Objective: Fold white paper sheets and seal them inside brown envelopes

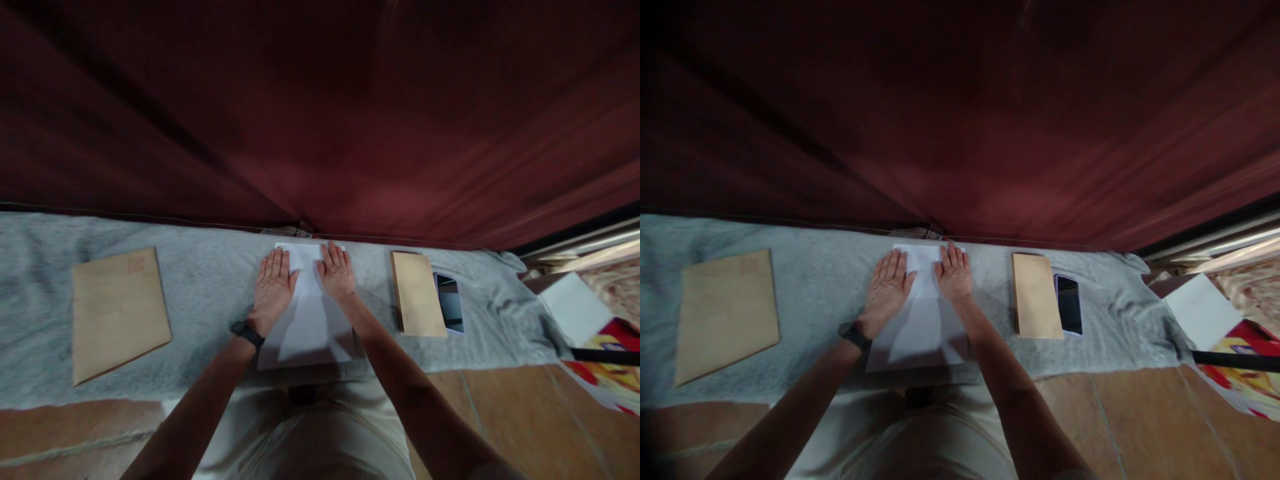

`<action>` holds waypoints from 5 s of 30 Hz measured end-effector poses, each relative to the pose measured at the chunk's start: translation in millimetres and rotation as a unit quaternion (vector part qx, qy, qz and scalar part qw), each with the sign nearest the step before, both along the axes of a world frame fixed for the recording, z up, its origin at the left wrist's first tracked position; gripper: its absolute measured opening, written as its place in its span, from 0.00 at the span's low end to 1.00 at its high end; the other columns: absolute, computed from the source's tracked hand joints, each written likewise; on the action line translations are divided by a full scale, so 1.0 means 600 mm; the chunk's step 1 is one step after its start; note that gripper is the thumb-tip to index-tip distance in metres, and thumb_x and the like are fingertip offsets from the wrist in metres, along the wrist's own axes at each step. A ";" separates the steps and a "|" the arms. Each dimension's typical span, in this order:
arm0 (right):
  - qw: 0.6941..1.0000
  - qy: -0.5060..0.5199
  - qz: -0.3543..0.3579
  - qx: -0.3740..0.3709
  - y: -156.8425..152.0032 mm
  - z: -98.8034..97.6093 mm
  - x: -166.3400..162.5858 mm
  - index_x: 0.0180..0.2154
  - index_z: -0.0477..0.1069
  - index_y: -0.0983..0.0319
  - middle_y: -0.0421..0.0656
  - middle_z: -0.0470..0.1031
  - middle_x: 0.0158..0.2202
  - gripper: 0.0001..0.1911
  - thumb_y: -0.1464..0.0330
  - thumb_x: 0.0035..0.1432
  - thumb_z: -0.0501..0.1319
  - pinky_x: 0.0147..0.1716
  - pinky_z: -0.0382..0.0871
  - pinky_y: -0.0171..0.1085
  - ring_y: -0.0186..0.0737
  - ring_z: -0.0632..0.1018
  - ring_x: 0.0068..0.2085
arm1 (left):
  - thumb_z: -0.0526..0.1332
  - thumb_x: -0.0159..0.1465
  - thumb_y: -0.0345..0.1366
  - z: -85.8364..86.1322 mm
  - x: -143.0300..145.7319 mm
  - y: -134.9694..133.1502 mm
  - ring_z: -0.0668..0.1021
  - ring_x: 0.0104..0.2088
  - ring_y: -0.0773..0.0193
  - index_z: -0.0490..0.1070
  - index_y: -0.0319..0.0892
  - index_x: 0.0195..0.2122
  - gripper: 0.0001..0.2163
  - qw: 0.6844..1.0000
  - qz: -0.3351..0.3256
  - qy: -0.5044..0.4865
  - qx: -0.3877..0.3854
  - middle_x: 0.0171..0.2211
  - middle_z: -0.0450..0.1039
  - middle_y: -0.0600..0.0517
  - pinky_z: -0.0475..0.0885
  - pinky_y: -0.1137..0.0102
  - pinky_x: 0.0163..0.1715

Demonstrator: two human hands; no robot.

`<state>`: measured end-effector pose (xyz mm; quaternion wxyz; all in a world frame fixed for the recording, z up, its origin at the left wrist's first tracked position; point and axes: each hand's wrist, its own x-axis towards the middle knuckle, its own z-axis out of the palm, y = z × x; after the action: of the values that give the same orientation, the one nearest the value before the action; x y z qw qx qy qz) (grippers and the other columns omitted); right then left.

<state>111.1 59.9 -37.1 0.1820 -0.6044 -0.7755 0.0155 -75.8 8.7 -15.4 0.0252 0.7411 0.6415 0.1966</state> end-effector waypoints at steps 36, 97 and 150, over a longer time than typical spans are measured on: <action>0.976 -0.059 0.196 -0.073 -0.328 0.059 0.129 0.72 0.56 0.69 0.58 0.54 0.74 0.39 0.51 0.71 0.57 0.73 0.49 0.59 0.55 0.56 0.75 | 0.55 0.70 0.45 0.008 -0.042 -0.257 0.61 0.72 0.43 0.66 0.46 0.68 0.26 0.976 -0.203 0.071 -0.036 0.71 0.62 0.40 0.47 0.38 0.72; 0.972 0.121 -0.125 -0.159 -0.152 0.054 0.102 0.36 0.79 0.59 0.44 0.83 0.32 0.16 0.59 0.72 0.57 0.33 0.69 0.34 0.41 0.82 0.33 | 0.59 0.62 0.55 0.046 -0.068 -0.107 0.72 0.24 0.63 0.74 0.44 0.29 0.19 0.925 0.119 -0.303 -0.195 0.21 0.70 0.56 0.66 0.69 0.28; 0.997 0.070 -0.012 0.016 -0.127 0.064 0.002 0.64 0.67 0.65 0.55 0.67 0.67 0.22 0.68 0.72 0.53 0.66 0.62 0.50 0.52 0.68 0.66 | 0.54 0.73 0.49 0.095 -0.020 -0.038 0.83 0.40 0.51 0.77 0.43 0.46 0.17 0.948 0.195 0.016 -0.253 0.40 0.83 0.42 0.68 0.67 0.34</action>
<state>112.1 -16.0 1.0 0.2453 -0.6083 -0.7536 0.0429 -88.0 -14.3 41.4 0.1629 0.5741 0.8022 0.0176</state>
